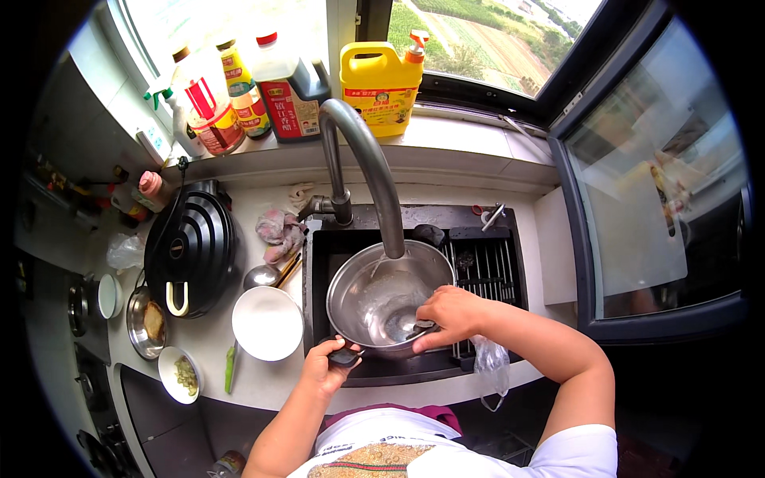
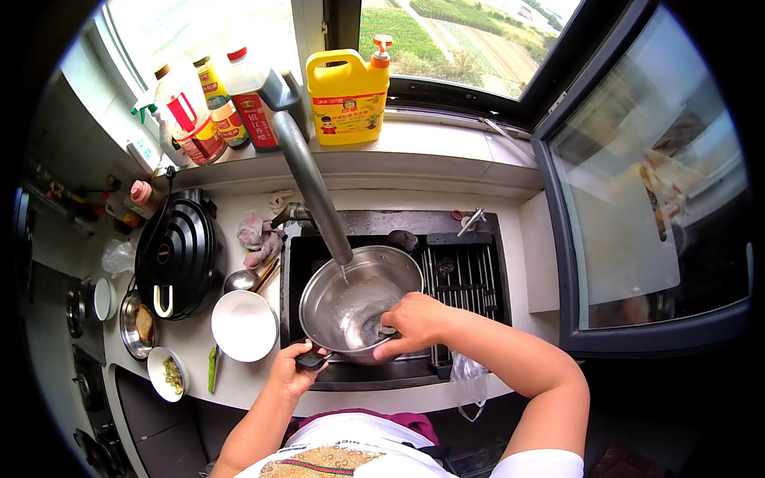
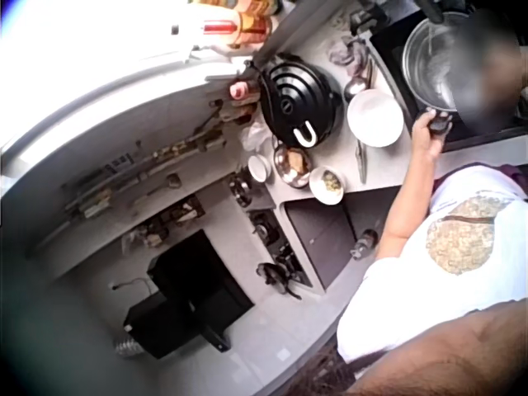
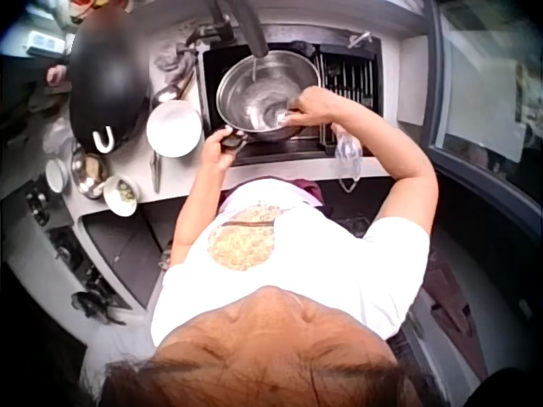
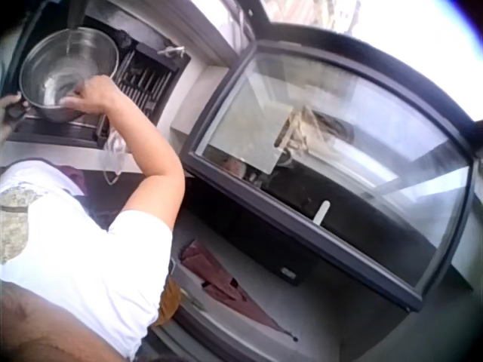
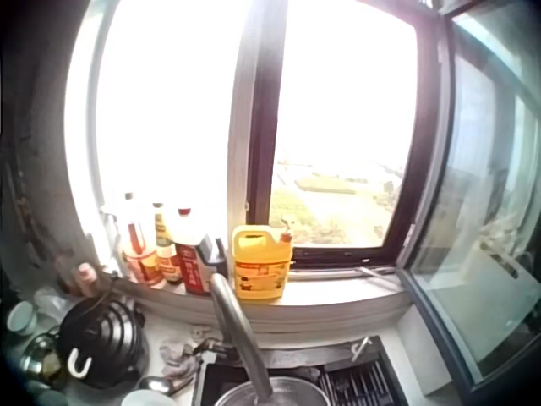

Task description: The person washes a metal pot in a sink using a cloth under running water, scrubbing the inside and outside surfaces.

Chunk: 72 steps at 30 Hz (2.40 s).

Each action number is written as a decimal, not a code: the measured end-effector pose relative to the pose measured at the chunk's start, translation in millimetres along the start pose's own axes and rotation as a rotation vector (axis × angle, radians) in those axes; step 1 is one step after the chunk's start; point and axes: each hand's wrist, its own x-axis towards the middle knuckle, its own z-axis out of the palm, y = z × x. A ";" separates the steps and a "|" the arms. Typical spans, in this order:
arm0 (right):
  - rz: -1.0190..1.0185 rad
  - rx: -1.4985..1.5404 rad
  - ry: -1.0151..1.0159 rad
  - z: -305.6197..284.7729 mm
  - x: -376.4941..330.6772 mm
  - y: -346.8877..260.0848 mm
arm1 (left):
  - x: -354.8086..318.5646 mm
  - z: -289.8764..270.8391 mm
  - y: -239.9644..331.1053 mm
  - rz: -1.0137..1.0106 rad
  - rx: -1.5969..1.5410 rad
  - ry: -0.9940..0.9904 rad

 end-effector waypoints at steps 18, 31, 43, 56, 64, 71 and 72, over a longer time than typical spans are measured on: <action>0.077 -0.315 -0.012 -71.9 56.9 -41.0 | 19.9 -14.3 -21.6 -0.618 -0.279 -0.233; 0.036 -0.404 -0.190 -70.7 65.4 -55.8 | 26.8 -27.4 -44.9 -0.791 -0.128 -0.146; -0.221 -0.314 0.540 15.1 2.3 -16.7 | -0.9 -7.0 17.5 -0.204 0.033 -0.129; 0.020 0.091 -0.035 49.5 10.1 -17.5 | -23.1 4.7 15.4 0.254 0.363 -0.233; 0.388 2.020 0.599 61.1 146.5 -37.2 | -21.4 3.2 3.7 0.163 0.346 -0.306; 0.698 1.373 0.846 81.2 166.9 -44.4 | -18.9 8.6 6.8 0.150 0.373 -0.299; 0.580 1.336 0.628 84.6 148.8 -50.2 | -16.2 8.1 7.6 0.150 0.371 -0.309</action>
